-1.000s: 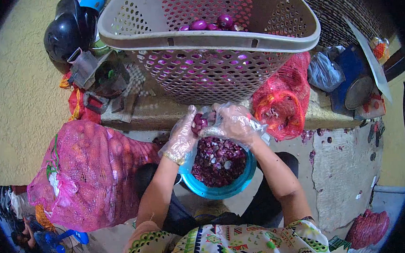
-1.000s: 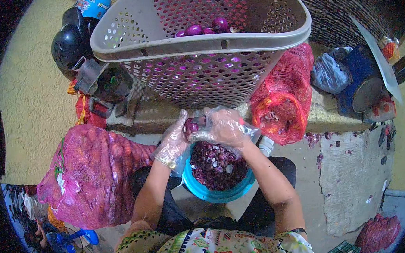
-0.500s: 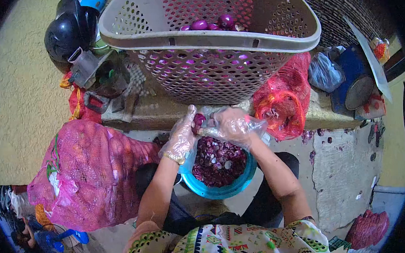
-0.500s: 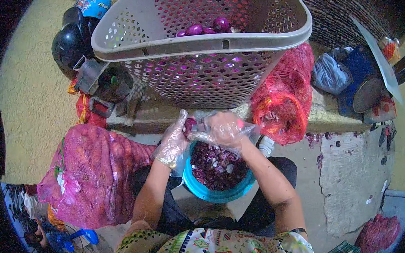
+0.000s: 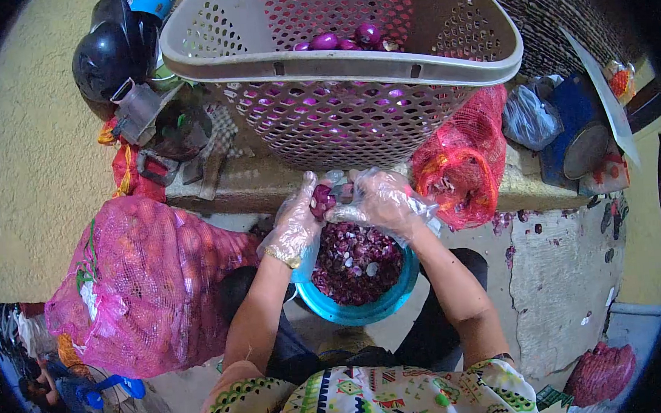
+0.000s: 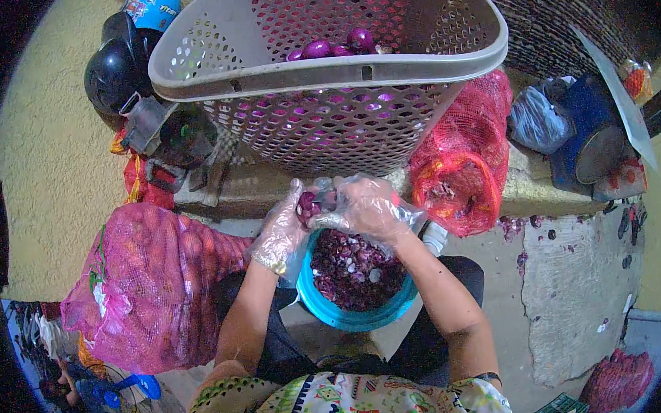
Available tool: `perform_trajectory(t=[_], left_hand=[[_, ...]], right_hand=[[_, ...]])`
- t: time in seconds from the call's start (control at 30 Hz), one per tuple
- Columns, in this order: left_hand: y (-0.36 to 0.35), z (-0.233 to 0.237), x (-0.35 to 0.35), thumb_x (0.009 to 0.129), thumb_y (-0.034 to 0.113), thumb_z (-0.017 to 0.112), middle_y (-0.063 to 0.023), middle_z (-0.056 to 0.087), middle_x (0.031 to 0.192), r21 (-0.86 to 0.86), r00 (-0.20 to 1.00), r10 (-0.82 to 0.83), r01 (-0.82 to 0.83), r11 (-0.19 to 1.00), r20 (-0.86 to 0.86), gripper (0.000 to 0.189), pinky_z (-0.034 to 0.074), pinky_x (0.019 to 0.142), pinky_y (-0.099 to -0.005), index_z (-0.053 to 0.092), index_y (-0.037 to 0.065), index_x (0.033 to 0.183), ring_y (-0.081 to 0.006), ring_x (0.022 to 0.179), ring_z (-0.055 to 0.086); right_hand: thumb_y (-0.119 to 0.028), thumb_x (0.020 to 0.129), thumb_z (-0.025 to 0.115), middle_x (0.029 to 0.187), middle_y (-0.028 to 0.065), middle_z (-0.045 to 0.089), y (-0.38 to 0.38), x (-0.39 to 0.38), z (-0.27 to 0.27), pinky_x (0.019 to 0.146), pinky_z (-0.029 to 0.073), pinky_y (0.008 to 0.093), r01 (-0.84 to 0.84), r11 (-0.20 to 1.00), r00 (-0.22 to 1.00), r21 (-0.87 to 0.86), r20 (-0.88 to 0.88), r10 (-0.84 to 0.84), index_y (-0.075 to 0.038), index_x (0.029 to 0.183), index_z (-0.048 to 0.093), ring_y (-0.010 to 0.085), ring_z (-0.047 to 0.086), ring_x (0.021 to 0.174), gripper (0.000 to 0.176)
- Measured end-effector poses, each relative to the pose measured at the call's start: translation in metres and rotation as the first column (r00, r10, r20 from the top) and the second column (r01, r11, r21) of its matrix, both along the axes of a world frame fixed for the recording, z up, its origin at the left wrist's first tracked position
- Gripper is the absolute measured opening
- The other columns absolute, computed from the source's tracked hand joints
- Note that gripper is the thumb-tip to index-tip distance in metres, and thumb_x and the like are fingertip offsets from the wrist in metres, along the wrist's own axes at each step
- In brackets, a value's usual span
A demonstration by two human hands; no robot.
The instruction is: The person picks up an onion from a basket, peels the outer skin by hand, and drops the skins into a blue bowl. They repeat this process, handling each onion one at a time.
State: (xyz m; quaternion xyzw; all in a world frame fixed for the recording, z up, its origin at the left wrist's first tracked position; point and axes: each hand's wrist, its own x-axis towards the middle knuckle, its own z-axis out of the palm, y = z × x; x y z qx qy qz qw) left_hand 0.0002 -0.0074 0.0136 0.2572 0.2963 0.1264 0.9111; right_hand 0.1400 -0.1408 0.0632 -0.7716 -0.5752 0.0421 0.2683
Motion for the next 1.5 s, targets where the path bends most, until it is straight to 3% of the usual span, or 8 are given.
perform_trajectory(t=[0.17, 0.23, 0.57, 0.8, 1.03, 1.1, 1.17, 1.5], left_hand=[[0.011, -0.023, -0.004, 0.102, 0.044, 0.058, -0.0147, 0.068, 0.113, 0.07, 0.997, -0.052, 0.056, 0.996, -0.051, 0.046, 0.058, 0.085, -0.0388, 0.063, 0.0, 0.116, -0.0249, 0.102, 0.069], [0.009, -0.021, 0.0, 0.1, 0.039, 0.062, -0.0164, 0.071, 0.102, -0.11, 0.998, 0.057, -0.061, 0.992, -0.037, 0.041, 0.06, 0.083, -0.0435, 0.065, -0.001, 0.103, -0.0303, 0.093, 0.07], [0.003, -0.006, 0.003, 0.099, 0.037, 0.064, -0.0168, 0.067, 0.112, -0.115, 0.989, 0.149, -0.147, 0.982, 0.006, 0.048, 0.06, 0.088, -0.0465, 0.059, -0.004, 0.124, -0.029, 0.101, 0.067], [0.015, -0.03, 0.0, 0.1, 0.049, 0.061, -0.0167, 0.065, 0.118, 0.001, 0.949, 0.201, -0.207, 0.978, -0.243, 0.055, 0.059, 0.086, -0.0423, 0.059, -0.002, 0.121, -0.0249, 0.099, 0.067], [0.001, 0.004, -0.003, 0.103, 0.048, 0.055, -0.0152, 0.067, 0.118, 0.064, 0.997, 0.038, -0.034, 0.997, -0.073, 0.056, 0.059, 0.086, -0.0398, 0.059, -0.002, 0.128, -0.0242, 0.101, 0.068], [-0.007, 0.023, 0.001, 0.104, 0.047, 0.054, -0.0146, 0.068, 0.118, 0.104, 0.996, 0.038, -0.03, 0.994, -0.077, 0.056, 0.059, 0.086, -0.0397, 0.058, -0.002, 0.13, -0.0239, 0.102, 0.068], [-0.012, 0.033, 0.005, 0.1, 0.039, 0.064, -0.0061, 0.064, 0.089, -0.03, 0.99, 0.131, -0.132, 0.991, -0.059, 0.036, 0.056, 0.062, -0.0309, 0.061, 0.004, 0.111, -0.0148, 0.069, 0.06], [0.004, -0.013, 0.0, 0.101, 0.037, 0.062, -0.0102, 0.066, 0.097, 0.009, 0.99, 0.11, -0.11, 0.994, -0.089, 0.038, 0.057, 0.067, -0.033, 0.061, 0.001, 0.113, -0.0199, 0.077, 0.064]], right_hand=[[-0.072, 0.075, 0.07, 0.067, 0.0151, 0.067, 0.005, 0.001, -0.017, 0.061, 0.052, 0.048, -0.037, 0.999, 0.999, -0.011, -0.023, 0.037, -0.012, 0.079, 0.071, 0.0345, 0.069, 0.064, 0.061], [-0.072, 0.078, 0.068, 0.065, 0.0154, 0.067, 0.006, -0.001, -0.018, 0.06, 0.052, 0.0481, -0.029, 0.999, 1.0, -0.015, -0.002, 0.029, -0.011, 0.078, 0.071, 0.0347, 0.069, 0.063, 0.061], [-0.069, 0.087, 0.059, 0.065, 0.0168, 0.068, 0.004, -0.001, -0.018, 0.058, 0.054, 0.0479, -0.134, 0.98, 0.987, -0.146, 0.068, 0.145, -0.008, 0.07, 0.072, 0.0352, 0.069, 0.061, 0.064], [-0.069, 0.083, 0.064, 0.065, 0.0172, 0.066, 0.006, -0.004, -0.018, 0.06, 0.054, 0.0477, -0.355, 0.88, 0.924, -0.314, 0.025, 0.382, -0.009, 0.068, 0.071, 0.036, 0.068, 0.061, 0.062], [-0.079, 0.071, 0.068, 0.068, 0.0157, 0.068, 0.003, 0.0, 0.005, 0.064, 0.053, 0.0491, -0.019, 0.99, 0.999, -0.136, -0.029, 0.015, -0.01, 0.08, 0.07, 0.0363, 0.07, 0.067, 0.071], [-0.079, 0.07, 0.069, 0.067, 0.0155, 0.067, 0.004, 0.0, -0.004, 0.063, 0.053, 0.0488, -0.008, 0.999, 0.998, -0.033, -0.064, 0.006, -0.009, 0.081, 0.069, 0.0362, 0.07, 0.067, 0.071], [-0.079, 0.07, 0.069, 0.067, 0.0152, 0.067, 0.004, 0.001, -0.01, 0.062, 0.053, 0.0484, 0.008, 0.998, 0.995, 0.069, -0.101, -0.001, -0.009, 0.082, 0.068, 0.0362, 0.069, 0.066, 0.07], [-0.077, 0.076, 0.066, 0.066, 0.0171, 0.067, 0.006, 0.001, -0.019, 0.061, 0.052, 0.049, -0.028, 0.999, 0.999, -0.019, 0.025, 0.028, -0.009, 0.081, 0.07, 0.0363, 0.069, 0.065, 0.069]])
